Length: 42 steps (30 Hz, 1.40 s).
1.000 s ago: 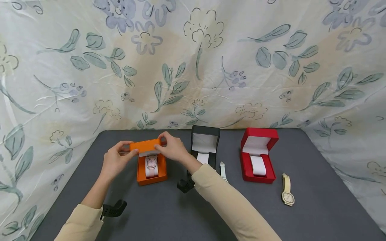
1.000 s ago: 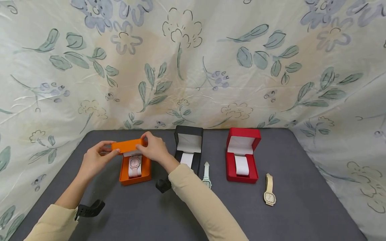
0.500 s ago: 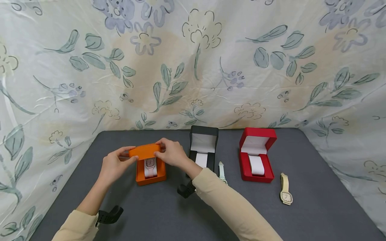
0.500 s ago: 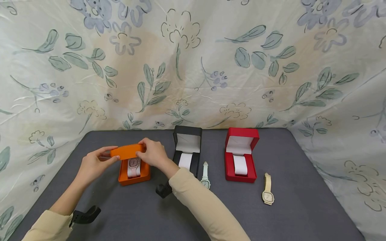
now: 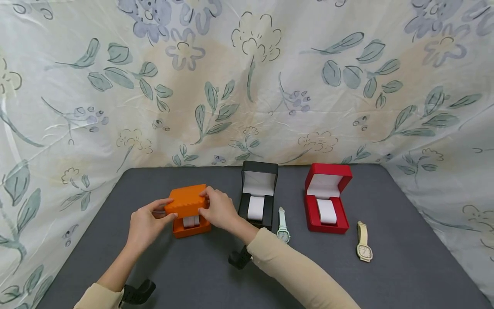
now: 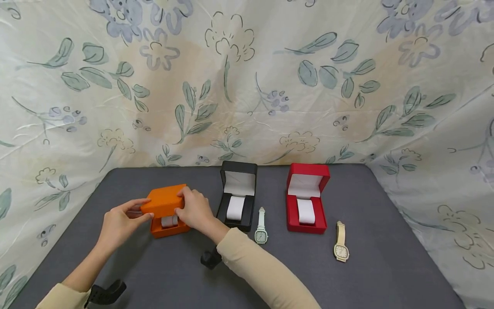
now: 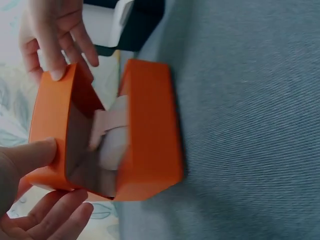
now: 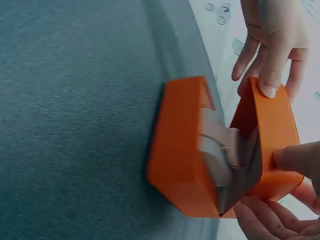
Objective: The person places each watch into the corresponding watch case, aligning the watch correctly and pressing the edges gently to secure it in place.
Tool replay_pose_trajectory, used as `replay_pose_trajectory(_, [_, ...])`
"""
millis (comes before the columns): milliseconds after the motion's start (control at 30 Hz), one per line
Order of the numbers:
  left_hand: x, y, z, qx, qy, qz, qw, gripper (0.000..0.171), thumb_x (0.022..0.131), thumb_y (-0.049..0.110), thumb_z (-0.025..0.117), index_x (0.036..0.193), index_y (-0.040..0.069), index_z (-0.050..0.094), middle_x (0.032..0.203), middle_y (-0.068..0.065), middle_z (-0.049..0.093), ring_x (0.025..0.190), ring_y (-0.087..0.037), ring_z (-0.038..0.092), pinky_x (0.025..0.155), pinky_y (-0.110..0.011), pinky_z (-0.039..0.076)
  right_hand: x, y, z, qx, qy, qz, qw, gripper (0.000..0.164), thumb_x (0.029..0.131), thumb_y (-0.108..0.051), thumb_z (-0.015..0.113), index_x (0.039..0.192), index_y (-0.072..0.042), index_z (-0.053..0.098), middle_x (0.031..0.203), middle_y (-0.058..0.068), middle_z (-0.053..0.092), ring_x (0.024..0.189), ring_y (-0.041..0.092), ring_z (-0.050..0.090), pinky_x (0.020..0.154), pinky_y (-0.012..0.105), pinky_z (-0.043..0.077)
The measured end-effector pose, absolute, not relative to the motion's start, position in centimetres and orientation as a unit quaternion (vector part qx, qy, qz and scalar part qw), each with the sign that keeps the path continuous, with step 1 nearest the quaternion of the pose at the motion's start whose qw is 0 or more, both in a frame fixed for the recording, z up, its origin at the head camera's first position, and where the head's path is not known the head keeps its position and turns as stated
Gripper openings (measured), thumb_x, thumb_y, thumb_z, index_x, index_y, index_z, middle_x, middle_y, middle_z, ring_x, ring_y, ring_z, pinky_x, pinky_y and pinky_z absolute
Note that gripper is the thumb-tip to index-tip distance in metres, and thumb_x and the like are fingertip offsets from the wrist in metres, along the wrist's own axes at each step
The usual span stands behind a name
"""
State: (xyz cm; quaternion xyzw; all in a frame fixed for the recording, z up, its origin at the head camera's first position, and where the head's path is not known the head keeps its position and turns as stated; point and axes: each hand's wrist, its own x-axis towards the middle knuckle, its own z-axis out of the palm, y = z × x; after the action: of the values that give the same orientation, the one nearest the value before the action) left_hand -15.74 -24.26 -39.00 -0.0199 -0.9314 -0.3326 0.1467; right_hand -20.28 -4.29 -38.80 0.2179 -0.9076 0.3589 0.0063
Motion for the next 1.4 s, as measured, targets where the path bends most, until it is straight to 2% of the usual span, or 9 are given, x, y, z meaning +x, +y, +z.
replay_pose_trajectory(233, [-15.2,-24.1,-39.9,-0.018,-0.928,-0.339,0.153,0.042,0.074,0.015,0.077,0.114,0.008,0.065,0.096,-0.019,0.068,0.077,-0.028,0.068,0.058,-0.030,0.054,-19.7,-4.3,-39.9,0.216,-0.906,0.363,0.029,0.035,0.081,-0.020,0.070,0.113,-0.013,0.058,0.102,0.004,0.061,0.086,0.012,0.058,0.074,0.021,0.048])
replay_pose_trajectory(433, [-15.0,-24.1,-40.4,-0.033,-0.928,-0.334,0.164,0.041,0.072,0.013,0.078,0.111,0.008,0.066,0.093,-0.018,0.068,0.073,-0.026,0.068,0.056,-0.027,0.053,-19.4,-4.1,-40.2,0.223,-0.907,0.354,0.037,0.034,0.080,-0.020,0.072,0.110,-0.013,0.058,0.098,0.004,0.060,0.080,0.011,0.056,0.069,0.019,0.047])
replay_pose_trajectory(667, [-14.8,-24.1,-41.0,-0.047,-0.930,-0.321,0.175,0.040,0.069,0.010,0.079,0.107,0.007,0.066,0.091,-0.017,0.068,0.070,-0.026,0.068,0.056,-0.030,0.054,-18.9,-3.9,-40.7,0.232,-0.908,0.347,0.038,0.033,0.079,-0.020,0.073,0.108,-0.014,0.059,0.093,0.002,0.057,0.075,0.008,0.053,0.065,0.016,0.044])
replay_pose_trajectory(900, [-14.4,-24.3,-41.3,-0.053,-0.937,-0.303,0.165,0.038,0.068,0.009,0.080,0.104,0.009,0.067,0.092,-0.015,0.068,0.069,-0.023,0.067,0.057,-0.032,0.054,-18.6,-3.8,-41.5,0.244,-0.909,0.335,0.041,0.033,0.078,-0.020,0.073,0.107,-0.015,0.058,0.095,0.000,0.056,0.077,0.007,0.053,0.068,0.019,0.044])
replay_pose_trajectory(1067, [-14.1,-24.4,-41.7,-0.054,-0.939,-0.301,0.156,0.038,0.067,0.008,0.080,0.103,0.009,0.067,0.091,-0.012,0.067,0.070,-0.022,0.067,0.059,-0.031,0.054,-18.3,-3.7,-41.9,0.252,-0.910,0.326,0.038,0.032,0.079,-0.019,0.072,0.107,-0.015,0.057,0.095,0.001,0.054,0.075,0.007,0.051,0.065,0.016,0.043])
replay_pose_trajectory(1400, [-13.9,-24.4,-41.6,-0.051,-0.937,-0.317,0.135,0.037,0.070,0.007,0.077,0.105,0.010,0.065,0.097,-0.014,0.064,0.077,-0.027,0.066,0.063,-0.035,0.054,-17.7,-3.6,-42.1,0.274,-0.913,0.295,0.062,0.031,0.084,-0.019,0.067,0.111,-0.013,0.054,0.100,0.006,0.052,0.072,0.012,0.055,0.066,0.018,0.048])
